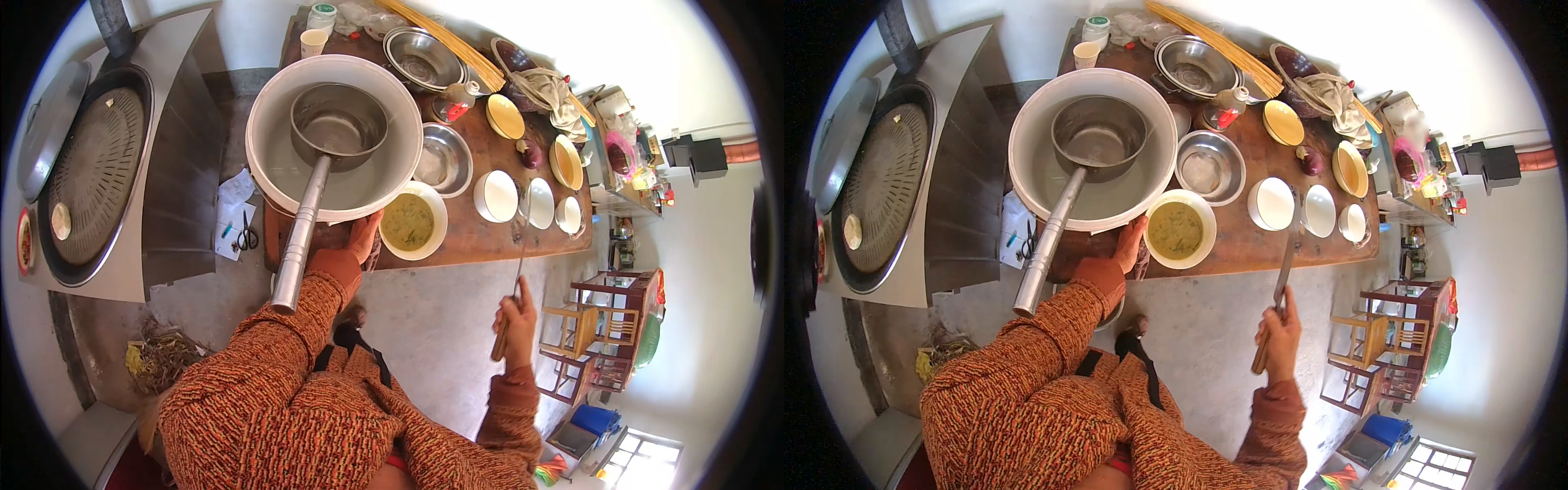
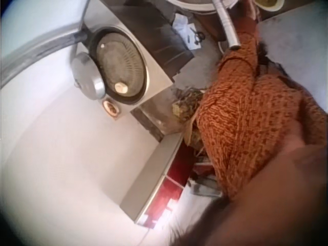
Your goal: The person opens a steamer pot and transfers steamed buns from the steamer tray into a green plastic basket. They then use a cleaver to cut a bun in half and place it into a bowl of soup. Finally, they carry the bowl of soup to a wooden table.
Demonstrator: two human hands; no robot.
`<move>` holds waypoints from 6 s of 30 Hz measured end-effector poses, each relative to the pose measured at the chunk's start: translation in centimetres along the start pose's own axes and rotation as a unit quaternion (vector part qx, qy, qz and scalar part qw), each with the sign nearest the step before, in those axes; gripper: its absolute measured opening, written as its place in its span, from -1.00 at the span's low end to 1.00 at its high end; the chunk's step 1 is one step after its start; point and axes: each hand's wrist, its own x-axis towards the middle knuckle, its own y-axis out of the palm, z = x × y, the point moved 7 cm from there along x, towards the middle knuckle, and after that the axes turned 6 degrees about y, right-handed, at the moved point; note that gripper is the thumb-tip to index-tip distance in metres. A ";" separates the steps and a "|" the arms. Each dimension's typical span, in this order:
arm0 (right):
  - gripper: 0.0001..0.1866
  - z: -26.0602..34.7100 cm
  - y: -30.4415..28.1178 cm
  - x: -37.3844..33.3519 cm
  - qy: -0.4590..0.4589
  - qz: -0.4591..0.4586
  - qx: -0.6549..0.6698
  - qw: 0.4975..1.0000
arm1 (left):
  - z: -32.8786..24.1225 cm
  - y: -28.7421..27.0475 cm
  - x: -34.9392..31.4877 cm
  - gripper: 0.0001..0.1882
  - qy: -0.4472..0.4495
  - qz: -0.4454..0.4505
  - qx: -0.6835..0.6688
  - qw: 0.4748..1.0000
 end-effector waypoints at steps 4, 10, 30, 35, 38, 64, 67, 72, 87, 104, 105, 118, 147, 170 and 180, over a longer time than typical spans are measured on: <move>-0.35 4.1 -0.6 7.8 -0.036 0.029 -0.090 0.995 | -0.7 -0.4 -0.8 -0.24 -0.033 -0.028 -0.005 0.999; -0.37 5.7 -1.8 27.4 -0.132 0.024 -0.120 0.984 | -2.8 0.6 -1.0 -0.27 -0.047 -0.016 -0.014 0.999; -0.56 5.9 6.7 55.1 -0.118 -0.153 -0.191 0.962 | 1.6 -0.2 -2.6 -0.23 0.005 -0.129 -0.045 0.991; -0.47 5.4 8.4 55.5 -0.124 -0.136 -0.167 0.968 | 1.0 -0.3 -3.1 -0.21 -0.031 -0.127 -0.047 0.990; -0.40 5.3 6.6 57.2 -0.170 -0.080 -0.115 0.975 | 1.0 0.1 -2.6 -0.24 -0.027 -0.126 -0.022 0.991; -0.53 7.4 3.8 41.7 -0.452 -0.053 -0.314 0.833 | 0.6 0.7 -1.8 -0.28 0.003 -0.136 -0.028 0.990; -0.54 6.7 2.4 42.2 -0.451 -0.085 -0.267 0.848 | 0.0 1.4 -2.2 -0.30 0.008 -0.124 -0.083 0.989; -0.67 9.1 2.1 38.7 -0.424 -0.059 -0.185 0.885 | 1.3 0.7 -2.2 -0.36 0.003 -0.124 -0.100 0.987; -0.60 -7.9 14.4 30.9 0.135 0.279 0.092 0.946 | 1.1 0.8 -1.7 -0.32 -0.035 -0.108 -0.110 0.987; -0.80 -8.3 13.6 33.0 0.113 0.148 0.394 0.900 | 0.7 0.3 -2.1 -0.18 -0.038 -0.107 -0.028 0.993; -0.81 -8.6 13.7 33.4 0.118 0.151 0.419 0.888 | 0.7 0.3 -2.0 -0.18 -0.035 -0.105 -0.022 0.994; -0.62 -6.0 17.2 41.7 0.169 0.181 0.558 0.792 | 0.6 0.1 -2.3 -0.20 -0.026 -0.125 0.012 0.992; -0.32 -10.7 15.1 28.3 -0.002 0.287 0.134 0.948 | 0.2 4.7 4.9 -0.37 0.020 -0.175 -0.033 0.984; -0.25 -7.6 17.1 31.6 0.046 0.230 0.298 0.925 | 0.8 5.3 0.3 -0.62 -0.088 -0.205 -0.075 0.972; -0.06 -14.7 18.3 11.2 -0.021 0.536 -0.022 0.844 | -3.2 3.0 -10.5 -0.38 -0.174 -0.069 -0.148 0.971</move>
